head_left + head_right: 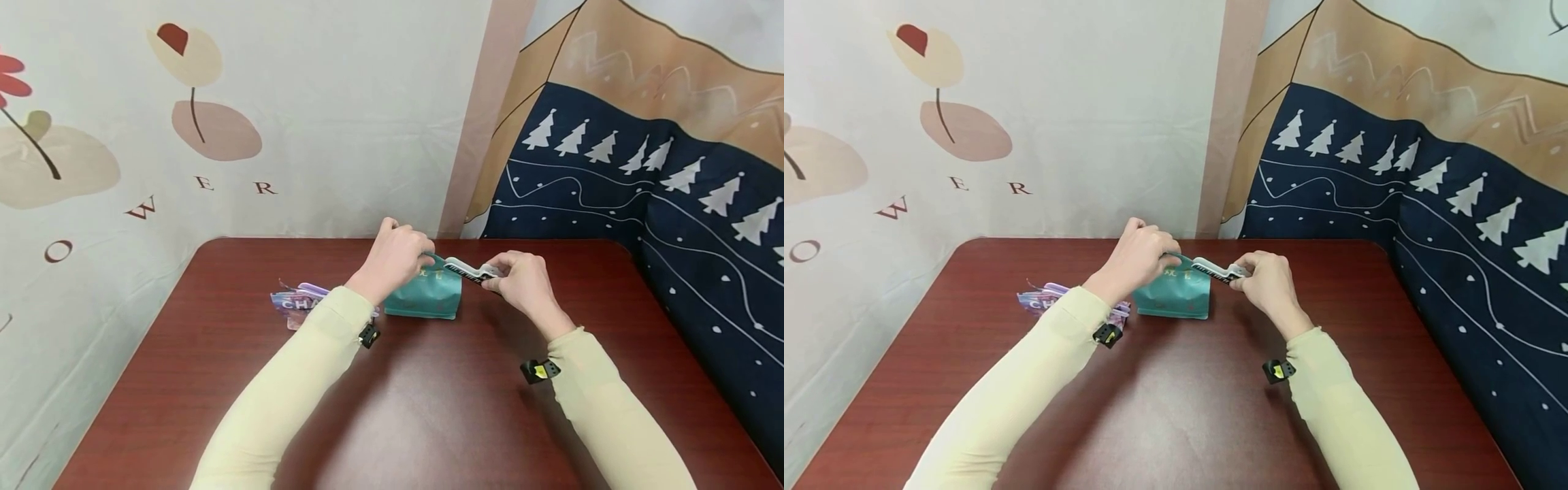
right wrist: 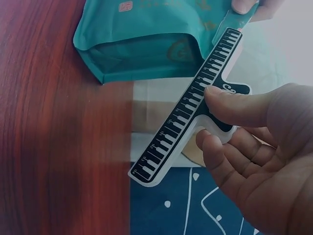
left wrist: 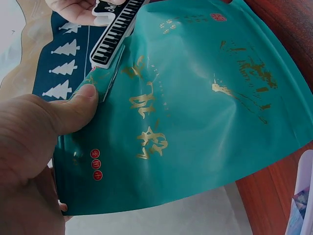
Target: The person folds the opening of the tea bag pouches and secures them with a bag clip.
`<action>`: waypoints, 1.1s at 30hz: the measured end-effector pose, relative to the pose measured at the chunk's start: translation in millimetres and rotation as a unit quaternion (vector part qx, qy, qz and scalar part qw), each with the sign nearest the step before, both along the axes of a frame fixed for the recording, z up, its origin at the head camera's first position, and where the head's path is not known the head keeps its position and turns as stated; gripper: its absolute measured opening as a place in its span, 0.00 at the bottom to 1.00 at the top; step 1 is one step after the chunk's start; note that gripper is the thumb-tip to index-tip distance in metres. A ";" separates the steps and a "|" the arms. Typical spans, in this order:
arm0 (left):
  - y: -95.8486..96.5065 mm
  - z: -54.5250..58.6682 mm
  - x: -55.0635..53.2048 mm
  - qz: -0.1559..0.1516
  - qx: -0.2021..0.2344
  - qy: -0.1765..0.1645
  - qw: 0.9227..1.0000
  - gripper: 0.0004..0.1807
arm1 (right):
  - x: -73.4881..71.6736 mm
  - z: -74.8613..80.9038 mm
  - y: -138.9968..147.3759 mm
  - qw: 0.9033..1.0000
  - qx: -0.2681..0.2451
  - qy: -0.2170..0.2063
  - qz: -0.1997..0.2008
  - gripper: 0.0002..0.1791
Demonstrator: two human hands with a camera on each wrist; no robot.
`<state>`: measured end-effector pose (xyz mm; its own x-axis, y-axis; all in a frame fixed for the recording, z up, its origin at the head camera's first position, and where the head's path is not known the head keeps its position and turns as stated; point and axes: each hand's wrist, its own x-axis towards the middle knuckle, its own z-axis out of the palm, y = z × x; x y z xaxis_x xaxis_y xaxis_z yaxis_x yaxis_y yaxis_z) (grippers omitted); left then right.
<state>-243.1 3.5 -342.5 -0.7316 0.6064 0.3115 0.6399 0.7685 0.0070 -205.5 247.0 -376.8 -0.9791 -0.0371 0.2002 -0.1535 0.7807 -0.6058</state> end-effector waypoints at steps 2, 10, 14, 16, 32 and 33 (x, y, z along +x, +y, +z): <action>-0.3 0.3 -0.2 0.002 0.003 -0.008 1.000 0.05 | -0.7 0.9 -1.9 1.000 -0.001 0.001 0.003 0.12; -1.2 1.5 -0.4 -0.001 0.003 -0.012 1.000 0.06 | -3.6 2.8 -10.0 1.000 -0.012 0.009 0.006 0.11; -0.9 2.2 -0.7 0.000 -0.004 -0.014 1.000 0.06 | -4.5 3.4 -11.3 1.000 -0.012 0.010 0.007 0.11; -1.0 2.7 -1.2 -0.001 -0.009 -0.023 1.000 0.06 | -4.9 3.9 -11.6 1.000 -0.012 0.007 0.004 0.11; -3.8 10.9 -4.8 -0.026 -0.019 -0.093 0.995 0.07 | -6.9 2.2 -10.5 1.000 -0.015 0.015 0.002 0.11; -4.0 11.3 -4.9 -0.026 -0.018 -0.094 0.995 0.07 | -7.0 2.3 -10.7 1.000 -0.015 0.014 0.001 0.11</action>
<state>-248.0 -0.5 -331.2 -0.7430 0.6526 0.1486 0.6680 0.7368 0.1038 -212.5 236.3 -374.5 -0.9731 -0.0329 0.2281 -0.1723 0.7612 -0.6252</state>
